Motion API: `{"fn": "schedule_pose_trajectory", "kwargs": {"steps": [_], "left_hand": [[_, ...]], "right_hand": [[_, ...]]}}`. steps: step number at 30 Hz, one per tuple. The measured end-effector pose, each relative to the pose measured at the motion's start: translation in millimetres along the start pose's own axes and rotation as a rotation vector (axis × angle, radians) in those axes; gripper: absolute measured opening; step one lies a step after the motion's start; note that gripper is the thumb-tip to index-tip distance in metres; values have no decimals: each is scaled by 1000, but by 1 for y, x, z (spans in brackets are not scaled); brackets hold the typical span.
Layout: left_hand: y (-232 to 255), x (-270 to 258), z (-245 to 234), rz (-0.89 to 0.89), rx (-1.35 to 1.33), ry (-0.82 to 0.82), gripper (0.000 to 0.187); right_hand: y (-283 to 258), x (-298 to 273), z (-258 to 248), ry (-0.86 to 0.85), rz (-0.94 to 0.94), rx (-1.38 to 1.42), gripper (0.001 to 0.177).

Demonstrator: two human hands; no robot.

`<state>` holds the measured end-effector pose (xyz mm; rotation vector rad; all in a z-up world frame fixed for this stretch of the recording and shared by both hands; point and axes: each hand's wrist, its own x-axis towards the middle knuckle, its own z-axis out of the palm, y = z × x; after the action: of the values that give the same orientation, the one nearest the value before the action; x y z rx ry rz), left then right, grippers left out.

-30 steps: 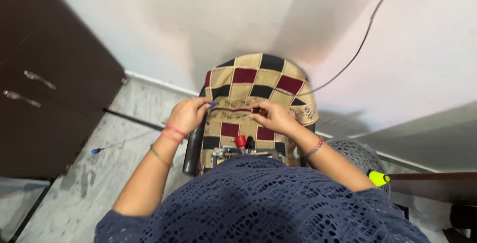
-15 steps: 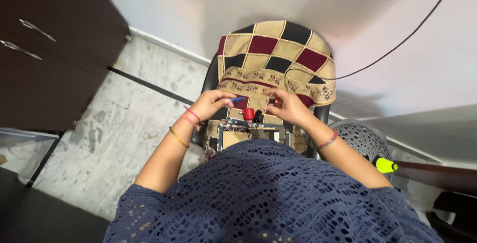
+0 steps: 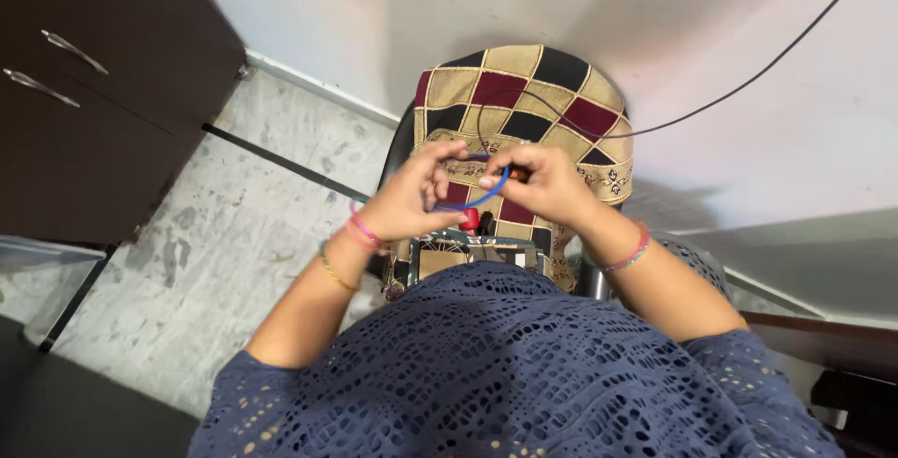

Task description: The person walks to a wall socket, unplugs a charger, and then moves to a chair to untangle and plug in multiple charging cables and adapters. They connect a blue cable to a black adapter and plug it into the wall, then connect a white cable to a white adapter and plug it in as well.

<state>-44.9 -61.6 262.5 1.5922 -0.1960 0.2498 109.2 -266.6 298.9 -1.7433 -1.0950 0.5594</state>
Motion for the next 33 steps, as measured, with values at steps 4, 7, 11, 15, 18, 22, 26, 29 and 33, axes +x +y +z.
{"fn": "schedule_pose_trajectory", "kwargs": {"steps": [4, 7, 11, 15, 18, 22, 26, 29, 33], "left_hand": [[-45, 9, 16, 221, 428, 215, 48], [-97, 15, 19, 85, 174, 209, 25], [-160, 15, 25, -61, -254, 9, 22], [-200, 0, 16, -252, -37, 58, 23], [-212, -12, 3, -252, 51, 63, 26], [-203, -14, -1, -387, -391, 76, 32], [-160, -4, 11, -447, -652, 100, 38], [-120, 4, 21, -423, -814, 95, 35], [-79, 11, 31, -445, -868, 71, 38]], "right_hand": [[-39, 8, -12, 13, -31, -71, 14], [-53, 13, -19, 69, 14, 69, 13], [-60, 13, -57, 188, -115, 138, 10], [-66, 1, -117, 419, -142, 86, 11], [-71, -20, -150, 571, -209, 173, 17], [-62, -38, -165, 622, -192, 167, 15], [-40, -33, -136, 519, -193, -456, 19], [-29, -41, -86, 356, -30, -759, 26], [-28, -36, -25, 189, -116, -779, 25]]}}
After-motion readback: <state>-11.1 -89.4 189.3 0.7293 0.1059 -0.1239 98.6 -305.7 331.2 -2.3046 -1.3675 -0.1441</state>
